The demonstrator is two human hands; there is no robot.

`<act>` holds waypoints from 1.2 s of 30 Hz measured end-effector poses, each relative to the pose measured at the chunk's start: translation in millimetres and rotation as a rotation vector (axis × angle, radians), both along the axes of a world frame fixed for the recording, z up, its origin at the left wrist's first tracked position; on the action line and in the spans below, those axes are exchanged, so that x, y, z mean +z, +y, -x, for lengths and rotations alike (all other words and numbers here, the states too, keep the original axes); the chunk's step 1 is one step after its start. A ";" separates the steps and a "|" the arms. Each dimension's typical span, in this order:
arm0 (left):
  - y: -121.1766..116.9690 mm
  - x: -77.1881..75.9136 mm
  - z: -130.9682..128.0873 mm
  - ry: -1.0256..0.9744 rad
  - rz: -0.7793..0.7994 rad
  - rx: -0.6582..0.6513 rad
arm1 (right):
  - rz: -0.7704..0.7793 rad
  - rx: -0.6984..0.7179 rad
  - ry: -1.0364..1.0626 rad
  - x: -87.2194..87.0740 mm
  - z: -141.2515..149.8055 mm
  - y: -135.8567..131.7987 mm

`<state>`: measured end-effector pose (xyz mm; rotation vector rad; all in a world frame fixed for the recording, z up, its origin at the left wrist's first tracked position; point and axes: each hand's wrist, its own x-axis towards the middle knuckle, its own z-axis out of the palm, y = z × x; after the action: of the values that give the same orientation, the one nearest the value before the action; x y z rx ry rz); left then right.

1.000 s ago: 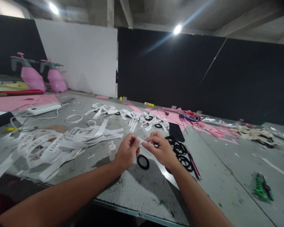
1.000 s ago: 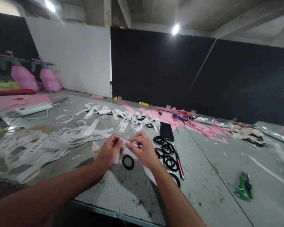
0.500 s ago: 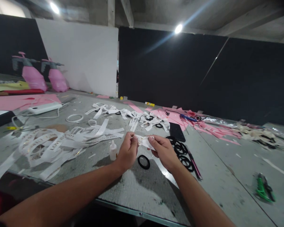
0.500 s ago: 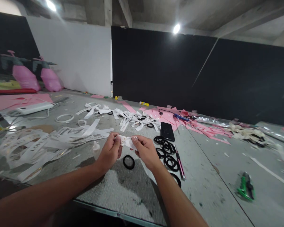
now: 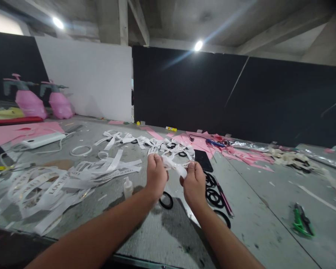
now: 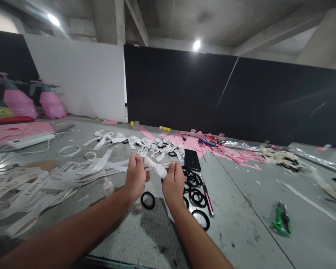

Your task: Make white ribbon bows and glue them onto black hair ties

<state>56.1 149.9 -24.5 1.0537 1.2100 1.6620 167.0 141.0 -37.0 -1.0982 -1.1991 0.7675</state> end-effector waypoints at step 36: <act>0.3 -16.6 3.2 -0.293 0.310 -0.416 | 0.474 0.195 0.452 -15.0 0.0 5.7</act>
<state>52.9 150.2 -41.1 0.7717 0.9409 1.2099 167.0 146.7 -52.0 -1.1103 -0.7592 1.4186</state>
